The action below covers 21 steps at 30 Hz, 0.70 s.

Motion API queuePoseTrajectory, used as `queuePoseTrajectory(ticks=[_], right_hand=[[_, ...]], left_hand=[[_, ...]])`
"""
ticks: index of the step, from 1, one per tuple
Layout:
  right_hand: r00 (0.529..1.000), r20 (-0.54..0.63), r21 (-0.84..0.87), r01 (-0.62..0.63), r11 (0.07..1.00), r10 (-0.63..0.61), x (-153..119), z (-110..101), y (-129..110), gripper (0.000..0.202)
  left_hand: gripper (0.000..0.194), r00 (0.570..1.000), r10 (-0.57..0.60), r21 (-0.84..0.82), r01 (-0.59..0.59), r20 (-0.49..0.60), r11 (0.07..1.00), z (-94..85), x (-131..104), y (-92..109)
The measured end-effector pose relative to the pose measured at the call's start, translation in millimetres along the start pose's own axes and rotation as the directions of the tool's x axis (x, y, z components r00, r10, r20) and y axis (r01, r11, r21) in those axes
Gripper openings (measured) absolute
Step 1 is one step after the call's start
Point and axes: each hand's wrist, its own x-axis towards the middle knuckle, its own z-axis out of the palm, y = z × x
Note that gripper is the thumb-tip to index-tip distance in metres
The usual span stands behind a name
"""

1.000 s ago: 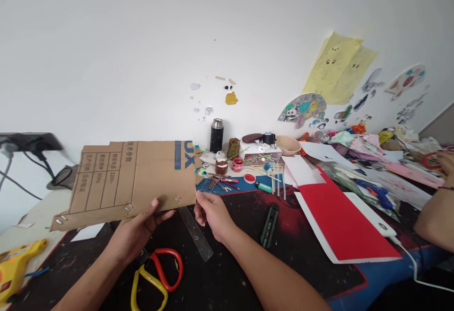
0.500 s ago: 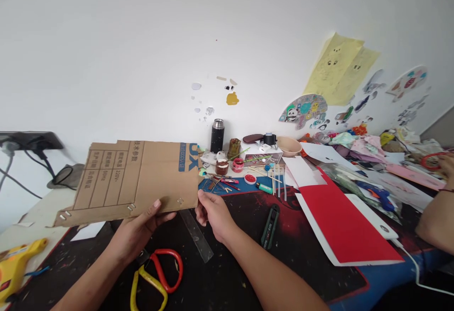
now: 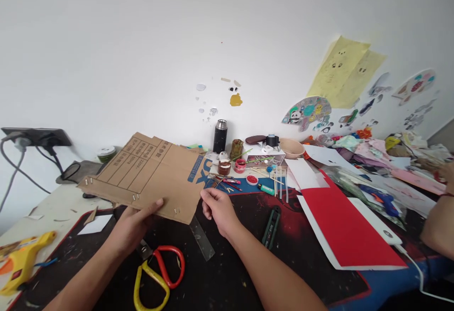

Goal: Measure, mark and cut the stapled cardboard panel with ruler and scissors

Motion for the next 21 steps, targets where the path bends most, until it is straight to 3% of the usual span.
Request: queuePoseTrajectory(ticks=[7,11,15,21], right_hand=[[0.997,0.067,-0.031,-0.032,0.999,0.034,-5.7,3.7,1.3,0.065],[0.999,0.037,0.0,-0.022,1.0,0.022,-5.1,3.8,-0.5,0.075],[0.998,-0.023,0.033,-0.06,0.998,0.061,-3.6,3.8,-1.7,0.077],[0.997,-0.018,0.041,-0.08,0.996,0.081,-3.9,2.5,-1.3,0.075]], left_hand=[[0.053,0.993,0.007,-0.089,-0.017,-0.115,0.996,-1.0,5.7,5.5],[0.052,0.985,-0.04,-0.088,0.025,-0.168,0.996,-3.2,5.5,8.3],[0.05,0.982,-0.088,-0.075,0.076,-0.17,0.994,-3.7,3.8,7.8],[0.039,0.98,-0.122,-0.074,0.112,-0.155,0.991,-2.8,2.5,8.1]])
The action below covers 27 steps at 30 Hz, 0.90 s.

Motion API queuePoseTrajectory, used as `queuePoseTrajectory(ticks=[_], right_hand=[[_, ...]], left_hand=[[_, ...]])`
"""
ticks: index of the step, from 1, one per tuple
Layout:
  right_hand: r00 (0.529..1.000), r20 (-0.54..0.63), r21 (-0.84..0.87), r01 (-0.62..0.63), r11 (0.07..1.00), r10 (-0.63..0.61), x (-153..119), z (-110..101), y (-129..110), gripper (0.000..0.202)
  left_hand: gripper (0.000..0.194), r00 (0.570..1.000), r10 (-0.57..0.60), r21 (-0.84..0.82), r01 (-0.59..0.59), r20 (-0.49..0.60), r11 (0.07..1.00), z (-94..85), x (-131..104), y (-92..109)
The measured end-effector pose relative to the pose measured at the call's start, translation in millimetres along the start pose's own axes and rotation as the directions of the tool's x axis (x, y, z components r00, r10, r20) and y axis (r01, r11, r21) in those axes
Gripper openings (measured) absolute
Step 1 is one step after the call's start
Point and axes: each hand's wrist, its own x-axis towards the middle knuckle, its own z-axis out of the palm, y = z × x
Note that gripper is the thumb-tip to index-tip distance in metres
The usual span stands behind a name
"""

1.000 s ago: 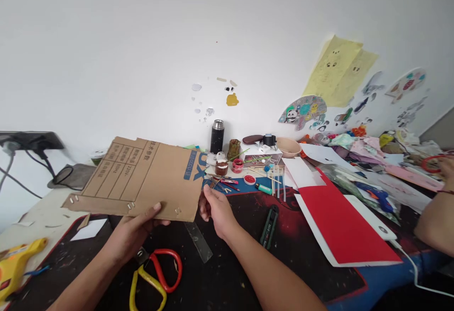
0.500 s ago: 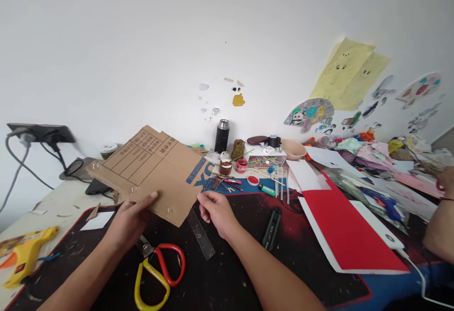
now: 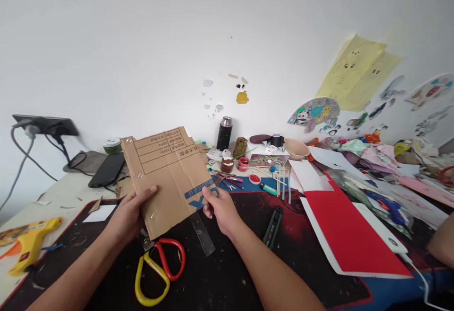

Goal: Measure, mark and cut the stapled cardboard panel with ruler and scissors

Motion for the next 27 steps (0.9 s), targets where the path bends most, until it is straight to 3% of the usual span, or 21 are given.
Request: queuePoseTrajectory(ticks=[9,16,27], right_hand=[[0.998,0.0,0.005,-0.057,0.998,0.057,-1.7,0.8,1.2,0.076],[0.999,-0.011,-0.056,0.044,0.997,-0.045,0.1,-3.1,-1.2,0.077],[0.999,0.009,0.027,-0.04,0.999,0.04,-1.0,-2.3,1.2,0.074]], left_hand=[[0.047,0.999,-0.029,0.024,0.028,0.028,0.999,-0.8,-0.5,4.4],[0.051,0.997,-0.032,0.025,0.031,0.063,0.999,-7.3,0.7,5.1],[0.047,0.995,-0.056,0.003,0.056,0.077,0.998,-6.4,2.9,3.0]])
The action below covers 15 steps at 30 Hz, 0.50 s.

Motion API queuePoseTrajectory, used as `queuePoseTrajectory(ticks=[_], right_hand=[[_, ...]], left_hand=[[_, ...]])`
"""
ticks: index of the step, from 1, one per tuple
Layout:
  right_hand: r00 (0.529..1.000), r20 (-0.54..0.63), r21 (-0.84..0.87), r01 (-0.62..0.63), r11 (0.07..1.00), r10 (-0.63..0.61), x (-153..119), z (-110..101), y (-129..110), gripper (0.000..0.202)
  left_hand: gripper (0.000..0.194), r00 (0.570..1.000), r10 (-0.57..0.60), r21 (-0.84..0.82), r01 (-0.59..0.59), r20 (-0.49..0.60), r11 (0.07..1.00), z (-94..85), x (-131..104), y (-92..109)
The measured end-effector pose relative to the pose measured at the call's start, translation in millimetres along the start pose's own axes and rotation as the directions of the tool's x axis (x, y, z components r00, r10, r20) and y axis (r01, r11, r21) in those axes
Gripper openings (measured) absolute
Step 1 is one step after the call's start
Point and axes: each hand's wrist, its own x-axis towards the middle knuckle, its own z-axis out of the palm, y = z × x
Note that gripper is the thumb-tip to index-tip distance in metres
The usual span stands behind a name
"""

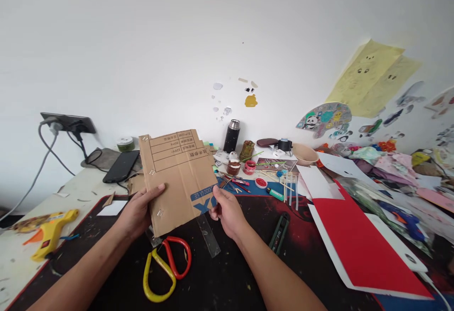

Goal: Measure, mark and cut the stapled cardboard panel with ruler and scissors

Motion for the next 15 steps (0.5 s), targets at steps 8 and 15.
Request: queuePoseTrajectory(ticks=[8,15], right_hand=[[1.0,-0.01,-0.099,0.015,0.995,-0.016,-0.2,3.2,1.7,0.078],[0.996,0.035,-0.186,0.09,0.978,-0.085,-1.9,1.7,0.3,0.076]], left_hand=[[0.047,0.999,-0.015,0.005,0.015,-0.037,1.0,0.3,-0.1,1.2],[0.048,0.998,-0.012,0.031,0.014,-0.06,0.999,-4.1,-0.5,5.3]])
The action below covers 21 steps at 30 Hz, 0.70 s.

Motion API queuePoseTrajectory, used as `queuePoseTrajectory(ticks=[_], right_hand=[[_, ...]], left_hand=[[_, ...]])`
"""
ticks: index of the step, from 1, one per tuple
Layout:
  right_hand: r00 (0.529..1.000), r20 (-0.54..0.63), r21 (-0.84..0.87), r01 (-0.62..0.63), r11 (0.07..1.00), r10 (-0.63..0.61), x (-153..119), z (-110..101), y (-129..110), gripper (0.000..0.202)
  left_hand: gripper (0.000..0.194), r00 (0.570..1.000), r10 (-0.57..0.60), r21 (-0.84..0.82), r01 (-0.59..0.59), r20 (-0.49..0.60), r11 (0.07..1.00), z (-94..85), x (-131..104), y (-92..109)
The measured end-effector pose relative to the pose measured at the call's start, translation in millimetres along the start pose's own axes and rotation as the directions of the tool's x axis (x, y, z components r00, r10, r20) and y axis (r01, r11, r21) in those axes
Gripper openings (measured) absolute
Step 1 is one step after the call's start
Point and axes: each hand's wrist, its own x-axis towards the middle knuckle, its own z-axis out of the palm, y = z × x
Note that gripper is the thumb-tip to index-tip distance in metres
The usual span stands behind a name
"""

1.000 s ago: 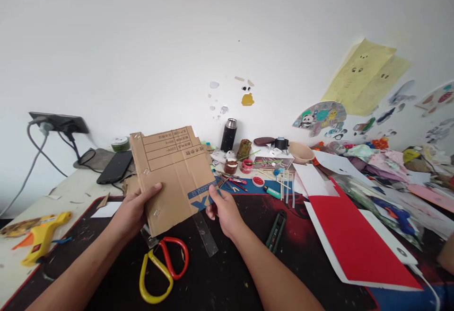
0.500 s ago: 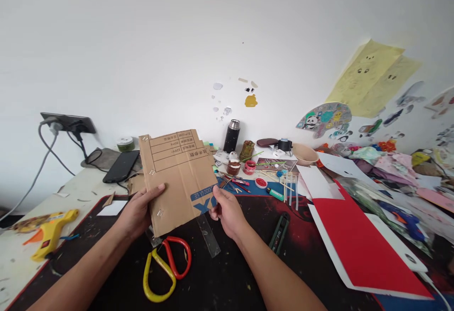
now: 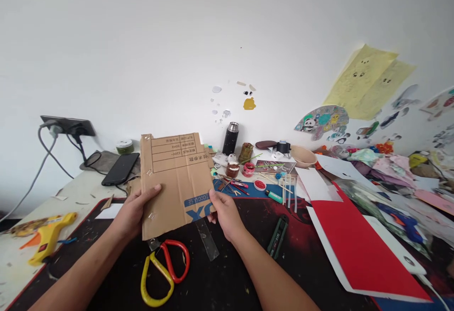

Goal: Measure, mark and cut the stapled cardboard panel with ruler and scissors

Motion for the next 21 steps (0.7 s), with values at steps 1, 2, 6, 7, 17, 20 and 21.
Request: queuePoseTrajectory(ticks=[1,2,6,7,17,20,21], right_hand=[[1.0,-0.002,-0.01,0.006,1.0,-0.006,0,-1,0,0.075],[1.0,-0.002,-0.021,0.009,1.0,-0.009,1,-1,1,0.074],[1.0,0.002,-0.045,0.008,0.999,-0.008,3,-4,4,0.073],[1.0,0.001,-0.044,0.005,0.999,-0.005,4,-4,5,0.073],[1.0,0.001,-0.001,0.017,1.0,-0.017,3,-1,2,0.075],[1.0,-0.009,0.1,0.011,0.995,-0.01,5,-2,-4,0.076],[1.0,-0.009,0.133,-0.003,0.991,0.004,5,-3,-6,0.077]], left_hand=[[0.048,1.0,-0.003,0.007,0.003,0.0,1.0,-0.1,0,0],[0.047,1.0,-0.005,0.013,0.005,0.001,1.0,0.1,-1,0],[0.047,1.0,0.001,0.029,-0.001,0.008,1.0,1.5,-2,-3],[0.046,1.0,0.002,0.032,-0.002,0.01,0.999,1.5,-2,-4],[0.061,0.99,0.138,0.111,-0.138,0.006,0.984,10.1,-21,15],[0.062,0.958,0.288,0.159,-0.282,-0.012,0.946,6.4,-36,22],[0.056,0.926,0.376,0.205,-0.362,-0.033,0.909,3.1,-39,24]])
